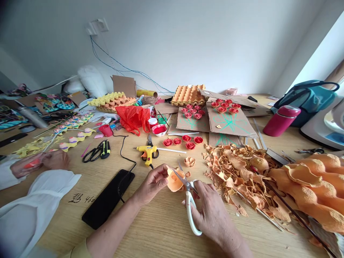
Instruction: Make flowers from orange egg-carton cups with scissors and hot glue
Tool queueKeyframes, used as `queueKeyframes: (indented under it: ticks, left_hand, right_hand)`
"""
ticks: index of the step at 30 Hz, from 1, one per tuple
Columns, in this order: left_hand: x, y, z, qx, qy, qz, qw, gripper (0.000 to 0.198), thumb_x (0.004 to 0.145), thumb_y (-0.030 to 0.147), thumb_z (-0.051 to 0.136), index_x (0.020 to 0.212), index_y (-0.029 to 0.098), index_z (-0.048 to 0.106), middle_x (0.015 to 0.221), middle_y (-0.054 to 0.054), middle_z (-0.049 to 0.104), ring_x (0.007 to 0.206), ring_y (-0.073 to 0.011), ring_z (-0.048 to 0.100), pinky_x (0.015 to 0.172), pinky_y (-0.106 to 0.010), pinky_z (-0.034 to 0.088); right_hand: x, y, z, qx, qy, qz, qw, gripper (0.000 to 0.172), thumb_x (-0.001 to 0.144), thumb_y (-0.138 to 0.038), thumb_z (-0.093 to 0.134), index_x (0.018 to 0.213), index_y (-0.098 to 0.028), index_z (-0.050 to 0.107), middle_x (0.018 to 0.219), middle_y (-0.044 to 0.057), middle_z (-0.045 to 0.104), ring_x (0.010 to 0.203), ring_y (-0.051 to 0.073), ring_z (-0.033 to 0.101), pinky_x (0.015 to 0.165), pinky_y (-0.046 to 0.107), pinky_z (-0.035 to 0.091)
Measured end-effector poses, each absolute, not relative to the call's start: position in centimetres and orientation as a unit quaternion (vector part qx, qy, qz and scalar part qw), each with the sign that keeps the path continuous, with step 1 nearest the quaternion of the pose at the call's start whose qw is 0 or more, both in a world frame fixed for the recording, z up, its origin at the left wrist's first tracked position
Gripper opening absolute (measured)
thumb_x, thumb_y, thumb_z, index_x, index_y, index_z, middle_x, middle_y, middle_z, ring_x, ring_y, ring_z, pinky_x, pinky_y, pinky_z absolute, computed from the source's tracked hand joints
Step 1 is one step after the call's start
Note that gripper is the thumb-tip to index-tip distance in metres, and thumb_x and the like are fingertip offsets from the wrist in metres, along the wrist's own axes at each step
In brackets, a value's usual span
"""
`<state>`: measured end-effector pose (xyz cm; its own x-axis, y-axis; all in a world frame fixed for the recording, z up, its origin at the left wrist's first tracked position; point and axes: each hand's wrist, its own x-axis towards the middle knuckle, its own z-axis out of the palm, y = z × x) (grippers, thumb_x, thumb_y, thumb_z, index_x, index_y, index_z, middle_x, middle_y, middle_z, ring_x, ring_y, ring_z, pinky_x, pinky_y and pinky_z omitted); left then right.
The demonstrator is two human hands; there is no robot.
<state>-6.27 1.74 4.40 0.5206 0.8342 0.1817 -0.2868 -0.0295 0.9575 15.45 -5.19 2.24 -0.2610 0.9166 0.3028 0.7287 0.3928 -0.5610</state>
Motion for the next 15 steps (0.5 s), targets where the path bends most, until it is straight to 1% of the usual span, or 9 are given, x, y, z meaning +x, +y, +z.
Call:
queueKeyframes:
  ticks: [5, 9, 15]
  left_hand:
    - [-6.3, 1.6, 4.4, 0.569, 0.244, 0.432, 0.656, 0.043, 0.080, 0.054, 0.078, 0.090, 0.017, 0.059, 0.088, -0.002, 0.056, 0.088, -0.0156, 0.053, 0.083, -0.026, 0.041]
    - [-6.4, 1.7, 4.1, 0.577, 0.259, 0.444, 0.635, 0.044, 0.080, 0.057, 0.076, 0.090, 0.016, 0.062, 0.088, -0.002, 0.057, 0.086, -0.0157, 0.052, 0.083, -0.027, 0.041]
    - [-6.7, 2.0, 2.8, 0.555, 0.274, 0.449, 0.645, 0.049, 0.081, 0.060, 0.073, 0.102, 0.016, 0.066, 0.095, -0.006, 0.063, 0.087, -0.0173, 0.057, 0.081, -0.028, 0.046]
  right_hand:
    - [15.4, -5.3, 2.3, -0.538, -0.778, 0.162, 0.281, 0.027, 0.097, -0.039, 0.054, 0.078, -0.025, 0.041, 0.070, 0.000, 0.057, 0.065, 0.020, 0.055, 0.062, 0.032, 0.042]
    - [15.3, -5.5, 2.5, -0.545, -0.776, 0.151, 0.278, 0.028, 0.098, -0.040, 0.050, 0.076, -0.025, 0.041, 0.067, -0.001, 0.057, 0.063, 0.019, 0.055, 0.060, 0.030, 0.041]
    - [15.1, -5.5, 2.9, -0.538, -0.780, 0.125, 0.295, 0.034, 0.099, -0.042, 0.048, 0.071, -0.026, 0.037, 0.059, -0.003, 0.052, 0.052, 0.016, 0.049, 0.052, 0.026, 0.038]
